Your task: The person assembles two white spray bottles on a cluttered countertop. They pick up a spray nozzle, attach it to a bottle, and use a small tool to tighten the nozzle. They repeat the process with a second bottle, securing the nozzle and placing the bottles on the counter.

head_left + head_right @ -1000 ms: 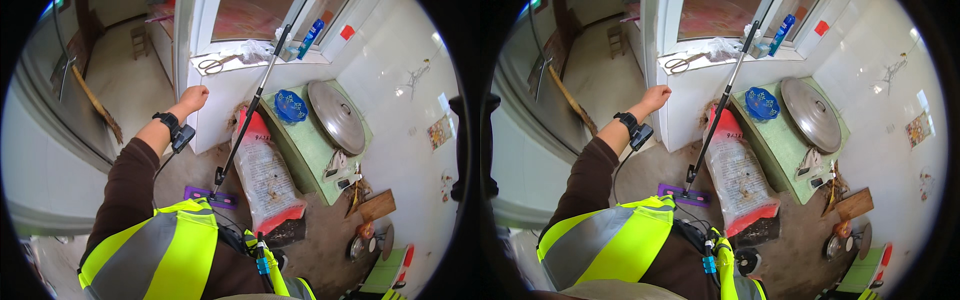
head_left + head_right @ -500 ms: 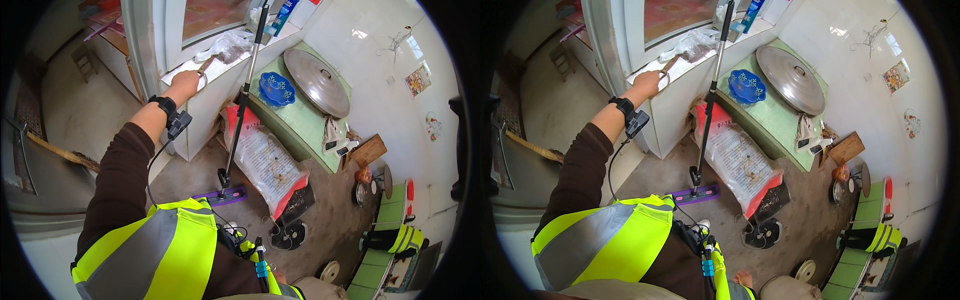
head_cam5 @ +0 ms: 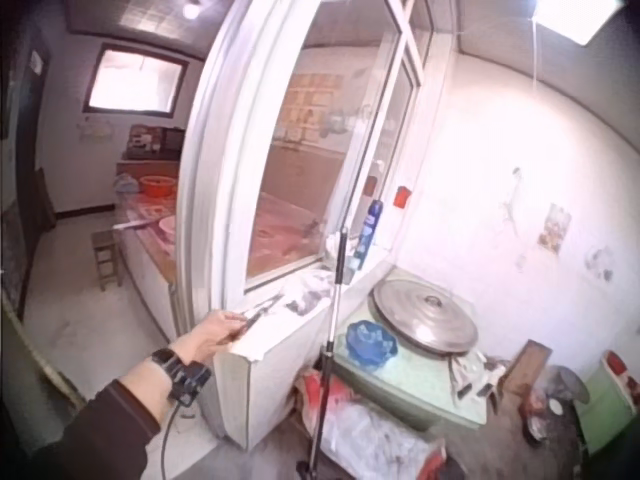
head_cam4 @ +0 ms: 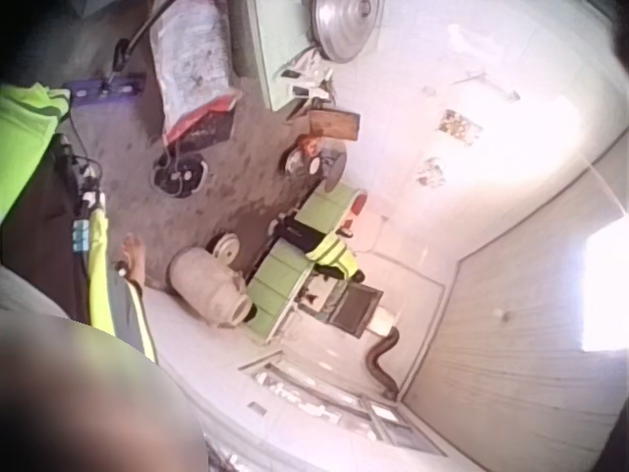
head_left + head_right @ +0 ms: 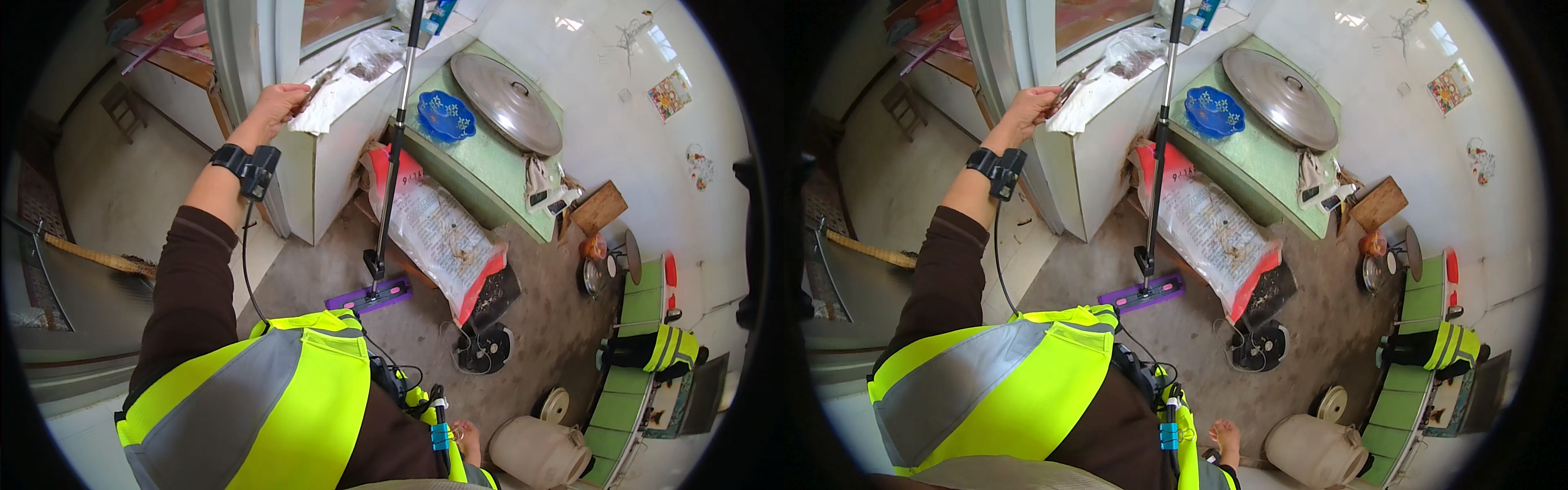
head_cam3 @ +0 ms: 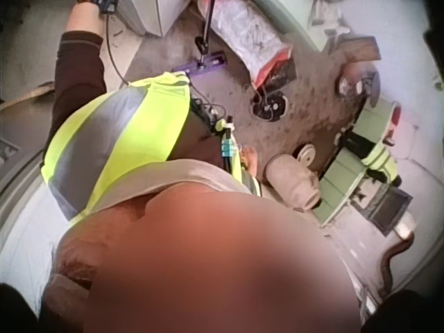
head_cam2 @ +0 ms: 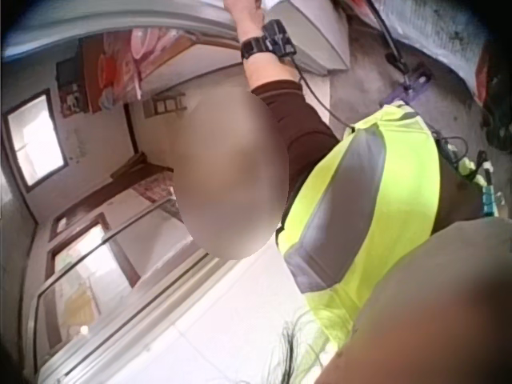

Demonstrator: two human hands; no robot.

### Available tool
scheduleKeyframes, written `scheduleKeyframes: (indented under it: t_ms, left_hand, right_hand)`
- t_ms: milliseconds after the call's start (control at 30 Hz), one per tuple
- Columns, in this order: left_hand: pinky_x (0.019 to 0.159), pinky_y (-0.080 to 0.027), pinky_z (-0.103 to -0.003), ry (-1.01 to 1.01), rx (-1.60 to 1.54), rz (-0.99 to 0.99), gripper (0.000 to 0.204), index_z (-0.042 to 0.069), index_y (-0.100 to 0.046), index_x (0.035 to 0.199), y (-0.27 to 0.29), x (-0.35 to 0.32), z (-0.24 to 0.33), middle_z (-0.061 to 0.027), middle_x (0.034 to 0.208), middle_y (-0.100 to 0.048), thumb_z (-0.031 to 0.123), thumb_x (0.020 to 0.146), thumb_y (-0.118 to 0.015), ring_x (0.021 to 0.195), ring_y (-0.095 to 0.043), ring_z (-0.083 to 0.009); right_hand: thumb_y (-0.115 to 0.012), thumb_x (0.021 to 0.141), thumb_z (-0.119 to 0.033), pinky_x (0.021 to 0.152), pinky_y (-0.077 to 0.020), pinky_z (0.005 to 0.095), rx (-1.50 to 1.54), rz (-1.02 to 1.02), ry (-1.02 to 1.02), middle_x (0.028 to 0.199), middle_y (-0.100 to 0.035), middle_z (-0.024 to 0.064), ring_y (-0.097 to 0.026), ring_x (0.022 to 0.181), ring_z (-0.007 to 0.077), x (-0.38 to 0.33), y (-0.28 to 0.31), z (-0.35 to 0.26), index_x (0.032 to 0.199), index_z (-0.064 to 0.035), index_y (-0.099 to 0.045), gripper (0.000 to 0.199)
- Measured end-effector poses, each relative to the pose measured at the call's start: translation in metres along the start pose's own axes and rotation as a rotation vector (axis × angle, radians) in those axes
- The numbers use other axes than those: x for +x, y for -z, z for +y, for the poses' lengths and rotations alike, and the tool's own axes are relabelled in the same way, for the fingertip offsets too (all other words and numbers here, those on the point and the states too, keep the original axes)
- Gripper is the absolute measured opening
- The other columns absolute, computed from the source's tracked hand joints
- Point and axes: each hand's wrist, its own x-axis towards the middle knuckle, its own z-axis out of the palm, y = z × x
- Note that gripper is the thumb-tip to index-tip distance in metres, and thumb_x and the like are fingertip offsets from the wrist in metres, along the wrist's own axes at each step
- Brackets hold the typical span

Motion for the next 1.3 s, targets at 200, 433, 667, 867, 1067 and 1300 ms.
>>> scheduleKeyframes:
  t_ms: [200, 433, 667, 867, 1067, 1300]
  left_hand:
    - [0.051, -0.037, -0.017, 0.017, -0.066, -0.328, 0.033, -0.002, -0.054, 0.117, -0.086, -0.092, -0.021, -0.0069, 0.089, -0.064, 0.004, 0.085, -0.055, 0.057, -0.047, -0.0044]
    - [0.062, -0.045, -0.022, 0.039, 0.137, -0.812, 0.051, 0.002, -0.046, 0.122, -0.319, -0.259, -0.095, -0.0027, 0.085, -0.055, -0.007, 0.073, -0.057, 0.073, -0.055, -0.0077]
    - [0.061, -0.046, -0.030, -0.301, 0.313, -1.212, 0.039, 0.004, -0.042, 0.110, -0.535, -0.431, -0.152, -0.0058, 0.081, -0.053, 0.001, 0.073, -0.056, 0.067, -0.054, -0.0159]
    - [0.060, -0.046, -0.033, -0.742, 0.389, -1.351, 0.050, 0.004, -0.041, 0.113, -0.627, -0.490, -0.141, -0.0088, 0.074, -0.055, 0.000, 0.066, -0.058, 0.064, -0.058, -0.0230]
    - [0.066, -0.048, -0.038, -0.770, 0.342, -1.636, 0.054, 0.003, -0.041, 0.117, -0.720, -0.494, -0.166, -0.0131, 0.079, -0.059, 0.008, 0.066, -0.059, 0.076, -0.062, -0.0319]
    - [0.068, -0.046, -0.044, -0.701, 0.432, -1.909, 0.036, 0.003, -0.050, 0.107, -0.845, -0.508, -0.197, -0.0177, 0.083, -0.061, 0.022, 0.077, -0.059, 0.079, -0.060, -0.0368]
  right_hand:
    - [-0.059, 0.088, -0.012, 0.052, -0.0457, 0.0253, 0.113, 0.043, -0.082, 0.070, -0.059, 0.0016, -0.056, 0.057, 0.0119, -0.012, 0.049, 0.047, 0.086, -0.0065, -0.060, 0.006]
    - [-0.062, 0.088, -0.020, 0.057, -0.0478, 0.0290, -0.109, 0.357, 0.108, 0.070, -0.063, 0.0055, -0.059, 0.061, 0.0147, -0.025, 0.144, 0.053, 0.086, -0.0025, -0.062, 0.018]
    - [-0.055, 0.091, -0.034, 0.072, -0.0481, 0.0347, -0.196, 0.211, 0.758, 0.088, -0.063, 0.0131, -0.062, 0.081, 0.0259, -0.065, 0.193, -0.068, 0.114, -0.0048, -0.055, 0.037]
    - [-0.051, 0.094, -0.038, 0.067, -0.0492, 0.0273, 0.356, 0.275, 0.586, 0.093, -0.064, 0.0093, -0.062, 0.084, 0.0152, -0.068, 0.253, -0.089, 0.121, -0.0010, -0.049, 0.046]
    - [-0.045, 0.097, -0.029, 0.071, -0.0502, 0.0266, 0.817, 0.345, 0.643, 0.102, -0.065, 0.0115, -0.065, 0.092, 0.0194, -0.034, 0.339, -0.076, 0.102, -0.0052, -0.055, 0.026]
    - [-0.040, 0.098, -0.035, 0.072, -0.0503, 0.0296, 1.069, 0.548, 0.614, 0.102, -0.065, 0.0161, -0.065, 0.092, 0.0228, 0.001, 0.427, -0.021, 0.098, -0.0020, -0.054, 0.036]
